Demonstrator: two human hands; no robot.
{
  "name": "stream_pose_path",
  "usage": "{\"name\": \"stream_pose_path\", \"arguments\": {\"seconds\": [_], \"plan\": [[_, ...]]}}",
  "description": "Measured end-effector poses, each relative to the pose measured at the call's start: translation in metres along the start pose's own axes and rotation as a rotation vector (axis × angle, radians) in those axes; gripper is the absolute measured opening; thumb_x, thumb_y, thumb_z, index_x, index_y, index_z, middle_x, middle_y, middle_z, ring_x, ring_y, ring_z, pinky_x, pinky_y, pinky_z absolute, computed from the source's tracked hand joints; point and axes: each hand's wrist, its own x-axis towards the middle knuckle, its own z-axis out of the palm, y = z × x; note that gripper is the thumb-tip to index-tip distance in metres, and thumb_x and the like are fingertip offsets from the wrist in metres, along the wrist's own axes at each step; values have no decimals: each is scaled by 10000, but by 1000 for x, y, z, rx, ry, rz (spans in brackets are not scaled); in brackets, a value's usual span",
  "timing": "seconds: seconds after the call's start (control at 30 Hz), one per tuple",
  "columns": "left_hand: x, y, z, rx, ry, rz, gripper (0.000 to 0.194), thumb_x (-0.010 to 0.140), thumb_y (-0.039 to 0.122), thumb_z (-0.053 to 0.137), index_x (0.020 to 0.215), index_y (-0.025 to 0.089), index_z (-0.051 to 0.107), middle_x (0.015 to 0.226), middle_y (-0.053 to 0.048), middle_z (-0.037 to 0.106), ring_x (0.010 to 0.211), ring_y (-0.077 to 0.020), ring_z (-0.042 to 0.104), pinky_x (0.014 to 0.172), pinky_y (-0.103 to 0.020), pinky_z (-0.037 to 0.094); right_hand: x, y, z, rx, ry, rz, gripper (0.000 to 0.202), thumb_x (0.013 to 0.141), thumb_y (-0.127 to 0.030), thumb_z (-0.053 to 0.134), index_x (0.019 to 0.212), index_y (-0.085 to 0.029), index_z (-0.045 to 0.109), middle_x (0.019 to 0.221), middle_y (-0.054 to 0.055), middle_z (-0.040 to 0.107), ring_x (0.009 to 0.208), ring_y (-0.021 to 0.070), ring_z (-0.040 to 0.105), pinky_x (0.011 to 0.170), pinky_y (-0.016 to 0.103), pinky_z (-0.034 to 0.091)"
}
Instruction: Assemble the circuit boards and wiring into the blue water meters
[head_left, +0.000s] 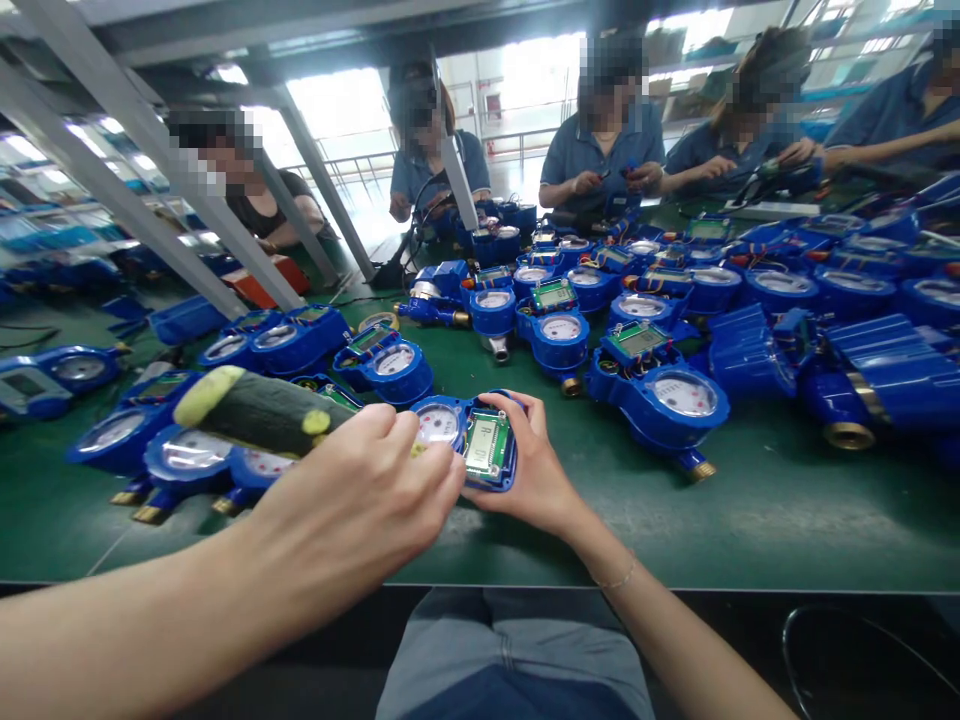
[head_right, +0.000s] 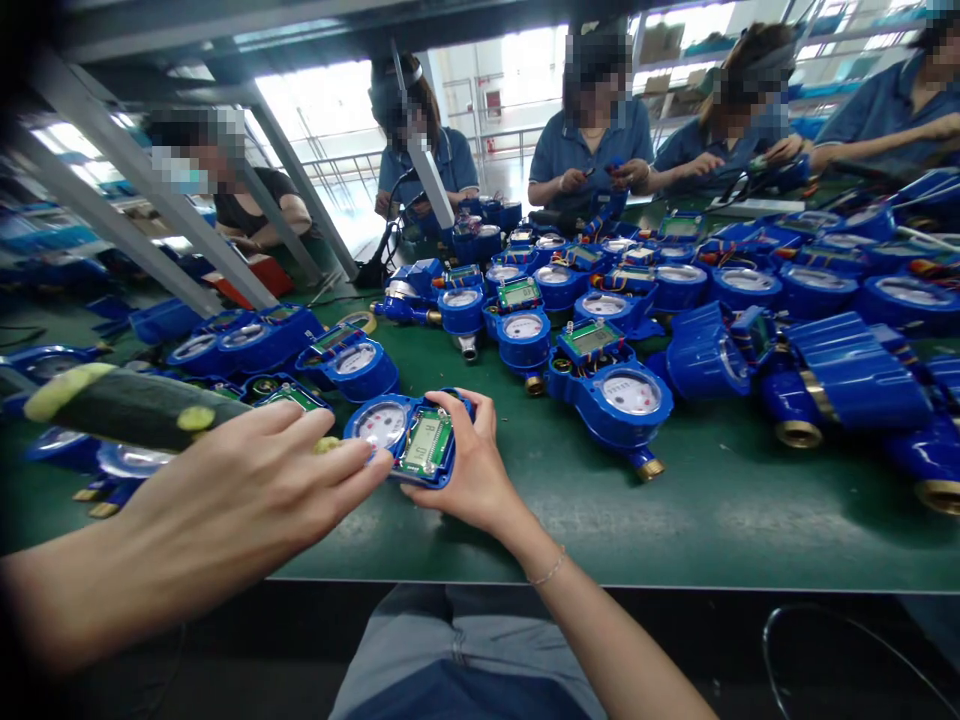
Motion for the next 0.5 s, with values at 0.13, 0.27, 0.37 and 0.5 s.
{"name": "stream_pose_path", "arguments": {"seconds": [0.13, 0.27, 0.37, 0.5], "plan": [[-10, 9, 9, -13, 86, -71, 265, 870, 79, 477, 1016, 210, 656, 738, -16, 590, 654, -247, 562, 564, -386, 317, 2, 1, 2, 10, 20, -1, 919, 534, -224, 884, 1338, -258, 440, 1313, 111, 362, 1337, 294, 352, 1137, 437, 347], [-23, 18, 24, -15, 141, -139, 296, 887, 100, 507, 1133, 208, 631, 732, 1, 577, 643, -243, 541, 573, -409, 322, 3, 2, 2, 21, 24, 2, 923, 517, -231, 892, 1328, -263, 451, 1307, 103, 380, 1327, 293, 363, 1132, 433, 354], [-28, 22, 32, -50, 161, -176, 329, 882, 97, 533, 1186, 199, 605, 763, 6, 602, 663, -239, 534, 584, -408, 325, 3, 2, 2, 28, 15, 7, 919, 516, -230, 894, 1323, -264, 455, 1313, 101, 384, 1327, 290, 367, 1130, 428, 359], [-30, 23, 41, -97, 196, -219, 377, 860, 59, 542, 1203, 207, 590, 769, 16, 620, 662, -230, 518, 591, -404, 330, 3, 1, 0, 38, 14, 13, 914, 509, -194, 890, 1317, -250, 468, 1317, 105, 384, 1326, 285, 368, 1135, 415, 353]]}}
